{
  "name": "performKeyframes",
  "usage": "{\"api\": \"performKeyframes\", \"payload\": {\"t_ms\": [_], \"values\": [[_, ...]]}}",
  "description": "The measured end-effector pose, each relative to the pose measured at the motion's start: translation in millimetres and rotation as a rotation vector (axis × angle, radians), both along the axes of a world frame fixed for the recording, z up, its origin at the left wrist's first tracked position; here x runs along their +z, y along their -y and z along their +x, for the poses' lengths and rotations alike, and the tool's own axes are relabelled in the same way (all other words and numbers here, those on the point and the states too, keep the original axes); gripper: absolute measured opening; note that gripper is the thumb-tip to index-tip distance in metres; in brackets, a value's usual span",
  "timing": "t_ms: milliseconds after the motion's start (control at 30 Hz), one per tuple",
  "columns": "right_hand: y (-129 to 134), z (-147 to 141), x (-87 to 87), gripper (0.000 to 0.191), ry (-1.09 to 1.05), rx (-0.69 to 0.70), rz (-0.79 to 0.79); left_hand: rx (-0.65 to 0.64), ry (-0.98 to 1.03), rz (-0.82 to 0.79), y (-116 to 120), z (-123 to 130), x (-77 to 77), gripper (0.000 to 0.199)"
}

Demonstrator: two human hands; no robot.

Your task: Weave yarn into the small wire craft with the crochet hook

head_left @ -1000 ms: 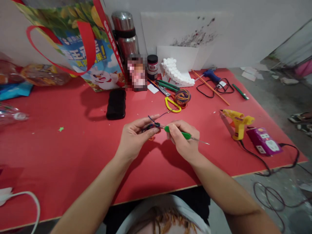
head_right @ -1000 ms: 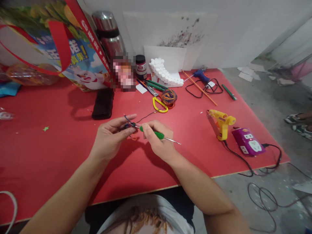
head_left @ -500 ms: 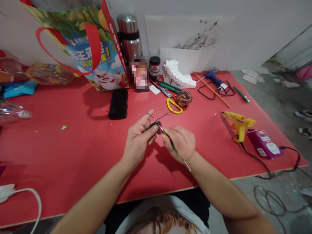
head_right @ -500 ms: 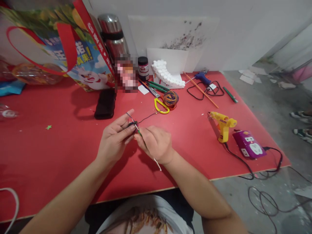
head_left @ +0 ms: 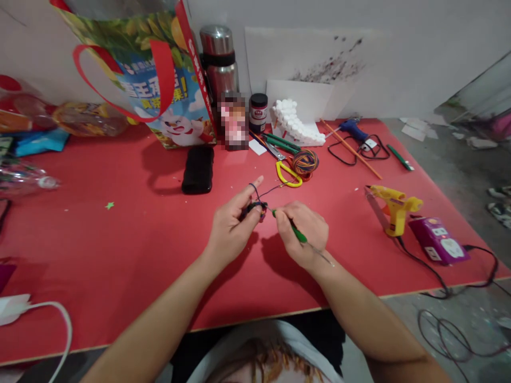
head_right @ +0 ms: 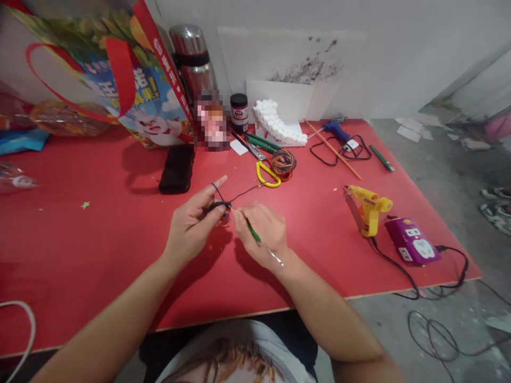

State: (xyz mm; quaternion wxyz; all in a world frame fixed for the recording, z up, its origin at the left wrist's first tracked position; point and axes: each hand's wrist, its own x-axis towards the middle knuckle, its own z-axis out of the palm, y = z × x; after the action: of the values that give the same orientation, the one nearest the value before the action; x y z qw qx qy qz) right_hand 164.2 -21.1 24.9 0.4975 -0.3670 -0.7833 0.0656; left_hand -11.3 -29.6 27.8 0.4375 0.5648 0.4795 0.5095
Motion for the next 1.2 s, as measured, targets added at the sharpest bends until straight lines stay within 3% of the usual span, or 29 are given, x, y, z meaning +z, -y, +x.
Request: {"api": "performKeyframes", "payload": {"t_ms": [233, 500, 633, 900, 1200], "values": [[-2, 12, 7.6, 0.026, -0.176, 0.081, -0.242, -0.036, -0.114, -0.012, -4, -9, 2.8, 0.058], [-9, 20, 18.8, 0.036, -0.333, 0.164, -0.520, -0.172, -0.052, -0.067, -4, -10, 14.4, 0.058], [-14, 26, 16.0, 0.036, -0.450, 0.243, -0.694, -0.222, 0.006, -0.123, -2, -10, 19.4, 0.056], [-22, 24, 8.6, 0.031, -0.761, 0.393, -1.071, -0.379, 0.169, -0.210, 0, -19, 9.5, 0.060], [-19, 15, 4.9, 0.031, -0.902, 0.456, -1.147, -0.436, 0.296, -0.212, 1, -13, 2.1, 0.050]]}}
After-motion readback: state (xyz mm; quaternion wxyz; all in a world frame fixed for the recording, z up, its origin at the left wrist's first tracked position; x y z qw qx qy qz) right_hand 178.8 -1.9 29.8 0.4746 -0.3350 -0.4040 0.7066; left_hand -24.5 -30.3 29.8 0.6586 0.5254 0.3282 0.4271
